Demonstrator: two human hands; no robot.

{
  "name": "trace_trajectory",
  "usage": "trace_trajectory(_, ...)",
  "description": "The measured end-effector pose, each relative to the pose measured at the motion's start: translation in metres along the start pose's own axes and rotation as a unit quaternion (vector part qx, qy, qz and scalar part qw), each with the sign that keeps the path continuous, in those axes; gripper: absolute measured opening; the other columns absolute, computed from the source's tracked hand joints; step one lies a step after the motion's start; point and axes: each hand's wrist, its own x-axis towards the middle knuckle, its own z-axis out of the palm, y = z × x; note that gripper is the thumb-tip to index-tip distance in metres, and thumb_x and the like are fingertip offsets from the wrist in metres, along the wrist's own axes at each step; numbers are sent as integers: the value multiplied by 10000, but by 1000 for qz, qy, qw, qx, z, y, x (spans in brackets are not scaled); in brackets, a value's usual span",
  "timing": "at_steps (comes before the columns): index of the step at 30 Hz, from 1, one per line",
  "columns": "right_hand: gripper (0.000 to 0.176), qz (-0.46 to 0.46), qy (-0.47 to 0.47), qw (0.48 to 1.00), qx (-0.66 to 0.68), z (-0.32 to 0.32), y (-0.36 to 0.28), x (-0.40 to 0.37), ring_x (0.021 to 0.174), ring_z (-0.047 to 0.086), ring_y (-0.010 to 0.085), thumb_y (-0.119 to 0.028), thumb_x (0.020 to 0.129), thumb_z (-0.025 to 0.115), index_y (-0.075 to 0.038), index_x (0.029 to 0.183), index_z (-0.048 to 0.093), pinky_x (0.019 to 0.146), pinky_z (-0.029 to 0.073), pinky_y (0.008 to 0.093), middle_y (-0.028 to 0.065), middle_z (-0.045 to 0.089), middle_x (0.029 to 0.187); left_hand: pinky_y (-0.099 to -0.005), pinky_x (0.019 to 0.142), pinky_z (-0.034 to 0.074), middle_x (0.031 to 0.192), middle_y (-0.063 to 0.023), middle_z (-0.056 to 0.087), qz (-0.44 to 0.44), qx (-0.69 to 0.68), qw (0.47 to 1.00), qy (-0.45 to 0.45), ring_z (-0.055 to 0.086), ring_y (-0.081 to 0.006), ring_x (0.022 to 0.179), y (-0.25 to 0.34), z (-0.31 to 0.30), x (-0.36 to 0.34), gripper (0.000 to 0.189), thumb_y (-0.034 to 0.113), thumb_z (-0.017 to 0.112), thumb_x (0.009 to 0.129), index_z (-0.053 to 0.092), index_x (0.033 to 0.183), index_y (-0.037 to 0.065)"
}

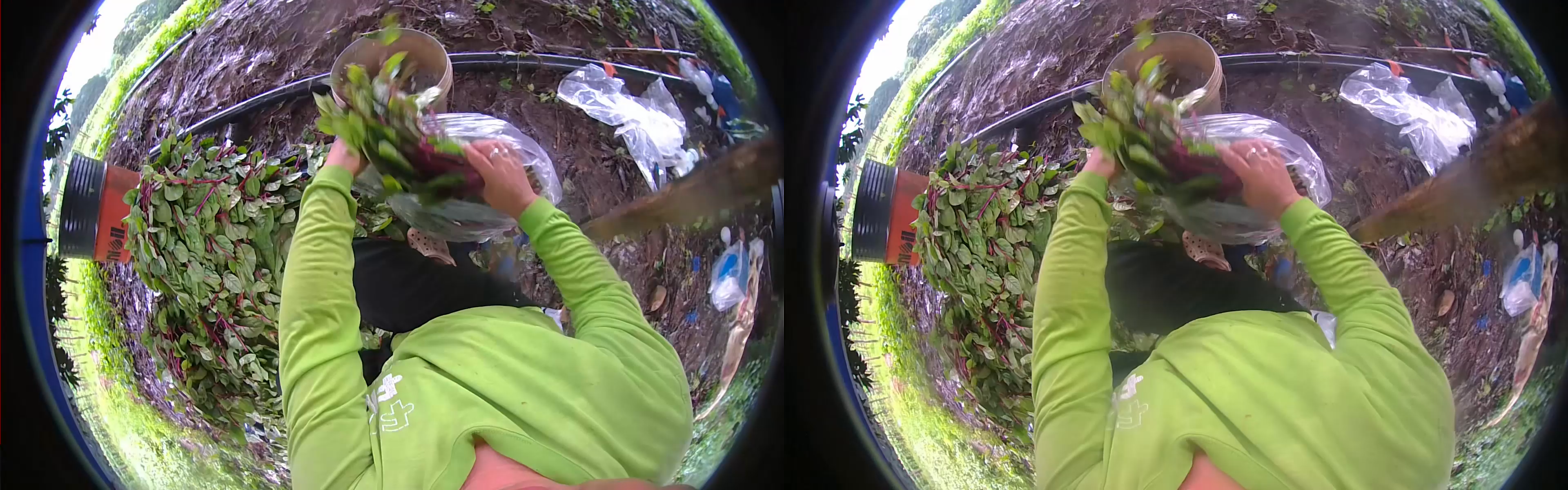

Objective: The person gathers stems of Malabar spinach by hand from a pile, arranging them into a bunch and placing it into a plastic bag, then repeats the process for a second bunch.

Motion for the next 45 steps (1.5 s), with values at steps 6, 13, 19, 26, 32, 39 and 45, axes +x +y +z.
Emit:
trace_trajectory(6,599,106,-226,965,76,-53,-13,-21,1023,681,380,-101,766,692,-133,1361,623,930,535,455,187,690,1107,-446,826,564,979,-217,745,-42,7,990,131,716,-390,934,56,-4,-66,261,206,695,878,738,1059,24)
trace_trajectory(13,641,197,-200,940,-194,-59,8,-39,1096,635,356,-66,878,562,-129,1504,444,942,486,487,198,629,1160,-471,930,551,1169,-292,689,-21,136,987,78,685,-404,1075,136,-55,-104,472,-26,501,882,639,1332,13)
trace_trajectory(19,707,147,-214,966,-11,-61,-6,-36,1226,594,387,-83,799,640,-37,1478,449,1058,441,463,275,596,1302,-475,960,523,1202,-295,676,-30,81,990,116,653,-446,1115,112,-31,-78,551,28,527,902,501,1450,-17)
trace_trajectory(26,735,213,-64,975,18,-61,-33,-12,1175,618,389,-207,758,761,-45,1428,508,1021,453,482,188,650,1267,-408,872,543,1051,-183,738,-65,-32,997,19,701,-289,951,107,-51,-93,555,88,591,937,517,1487,108)
trace_trajectory(32,737,-1,13,992,123,-35,-24,-29,1185,622,342,-153,697,780,-111,1398,553,1022,448,470,143,660,1273,-372,927,544,1203,-205,718,-42,-293,955,-26,709,-285,1042,96,-35,-85,487,73,646,914,590,1397,49)
trace_trajectory(39,598,91,-164,956,228,-65,-19,-18,1053,682,363,-150,779,751,-130,1358,603,933,528,458,163,720,1111,-470,982,535,1178,-257,701,-95,133,984,69,668,-420,1110,86,-37,-95,362,138,558,930,672,1235,-22)
trace_trajectory(45,620,310,-173,934,33,-64,-14,-19,1009,693,380,-71,807,671,-238,1397,575,868,560,482,213,702,1045,-517,914,537,1083,-296,699,-48,222,973,31,665,-463,1037,130,-60,-116,438,39,532,914,574,1350,13)
